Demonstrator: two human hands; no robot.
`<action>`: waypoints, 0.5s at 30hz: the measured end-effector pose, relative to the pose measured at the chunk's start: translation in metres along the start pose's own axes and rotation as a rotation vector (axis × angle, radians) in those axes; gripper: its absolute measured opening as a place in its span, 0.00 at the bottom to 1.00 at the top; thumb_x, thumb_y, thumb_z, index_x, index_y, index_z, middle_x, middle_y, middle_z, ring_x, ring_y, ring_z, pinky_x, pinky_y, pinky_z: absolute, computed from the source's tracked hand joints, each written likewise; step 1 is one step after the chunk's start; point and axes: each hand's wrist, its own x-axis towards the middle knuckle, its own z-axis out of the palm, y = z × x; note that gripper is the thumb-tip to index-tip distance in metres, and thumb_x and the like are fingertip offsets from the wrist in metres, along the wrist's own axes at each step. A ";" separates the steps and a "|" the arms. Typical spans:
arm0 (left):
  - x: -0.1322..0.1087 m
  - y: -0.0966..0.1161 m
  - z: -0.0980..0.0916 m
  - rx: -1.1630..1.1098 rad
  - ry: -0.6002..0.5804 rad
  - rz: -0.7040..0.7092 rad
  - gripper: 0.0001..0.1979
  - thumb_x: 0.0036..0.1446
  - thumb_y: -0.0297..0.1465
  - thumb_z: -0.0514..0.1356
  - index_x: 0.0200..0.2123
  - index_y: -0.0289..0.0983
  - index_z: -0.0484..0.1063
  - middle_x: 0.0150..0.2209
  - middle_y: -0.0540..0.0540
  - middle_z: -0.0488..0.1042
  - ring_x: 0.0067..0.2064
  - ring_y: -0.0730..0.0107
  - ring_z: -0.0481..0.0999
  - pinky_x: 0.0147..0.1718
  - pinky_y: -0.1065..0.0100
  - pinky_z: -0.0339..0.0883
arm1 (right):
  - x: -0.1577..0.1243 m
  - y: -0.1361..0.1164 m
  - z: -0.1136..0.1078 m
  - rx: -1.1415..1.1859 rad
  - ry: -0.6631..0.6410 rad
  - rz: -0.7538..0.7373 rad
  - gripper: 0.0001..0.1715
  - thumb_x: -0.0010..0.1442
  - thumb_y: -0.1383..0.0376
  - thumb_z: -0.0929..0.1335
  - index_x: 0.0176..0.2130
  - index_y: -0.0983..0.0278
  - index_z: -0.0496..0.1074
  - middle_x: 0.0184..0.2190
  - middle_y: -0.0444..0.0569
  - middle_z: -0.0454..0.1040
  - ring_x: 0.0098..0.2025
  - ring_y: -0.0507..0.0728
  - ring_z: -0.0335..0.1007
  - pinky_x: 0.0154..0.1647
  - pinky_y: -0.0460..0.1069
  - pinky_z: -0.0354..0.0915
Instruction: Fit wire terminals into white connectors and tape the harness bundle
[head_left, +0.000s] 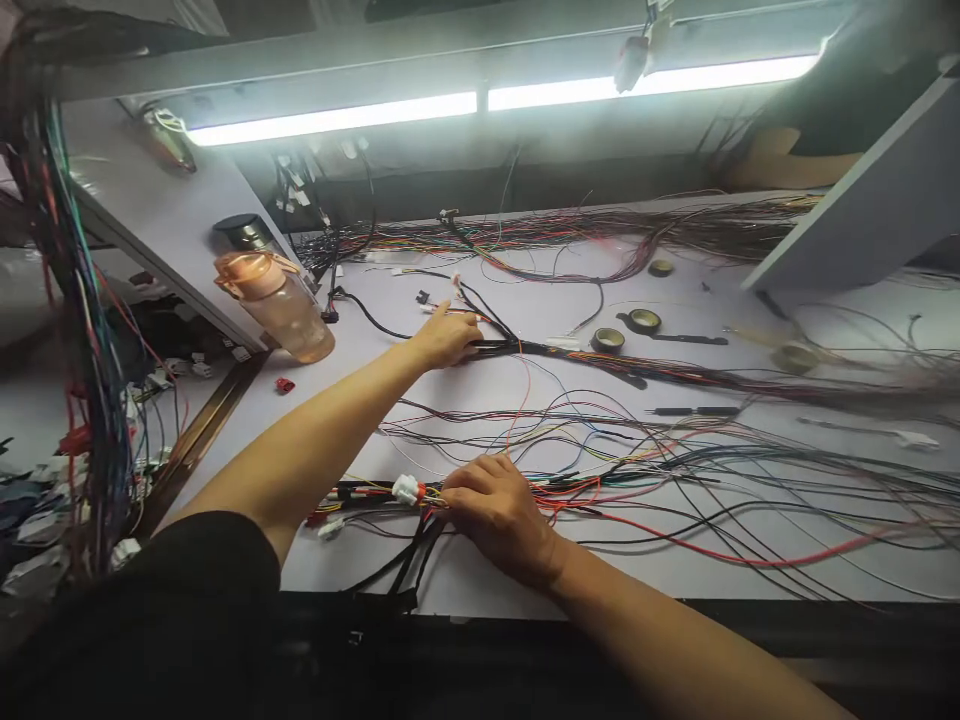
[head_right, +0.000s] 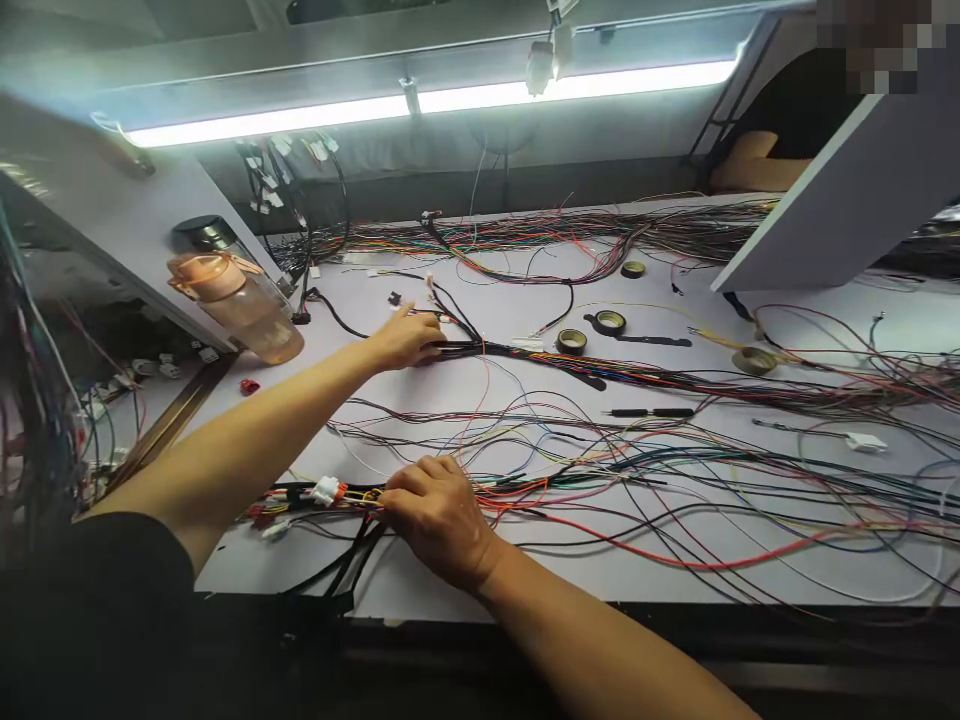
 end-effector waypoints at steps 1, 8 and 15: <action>-0.006 0.001 0.003 -0.019 0.026 -0.010 0.12 0.56 0.29 0.59 0.43 0.40 0.76 0.46 0.42 0.76 0.48 0.59 0.73 0.57 0.44 0.51 | 0.000 0.000 0.000 0.007 -0.001 0.006 0.11 0.66 0.63 0.64 0.33 0.61 0.73 0.33 0.43 0.76 0.34 0.51 0.61 0.37 0.51 0.52; -0.117 -0.008 -0.015 -0.236 0.483 -0.309 0.14 0.60 0.31 0.55 0.46 0.35 0.75 0.43 0.40 0.78 0.46 0.62 0.75 0.50 0.56 0.66 | -0.002 -0.002 -0.003 0.064 -0.010 0.018 0.08 0.65 0.64 0.65 0.34 0.61 0.73 0.34 0.45 0.77 0.35 0.52 0.63 0.38 0.51 0.53; -0.213 -0.019 -0.009 -0.442 0.045 -0.577 0.34 0.49 0.28 0.59 0.62 0.38 0.62 0.62 0.41 0.64 0.63 0.57 0.61 0.61 0.56 0.55 | -0.003 -0.001 -0.001 0.046 -0.024 0.018 0.08 0.65 0.64 0.66 0.35 0.60 0.74 0.34 0.45 0.76 0.35 0.52 0.64 0.37 0.50 0.54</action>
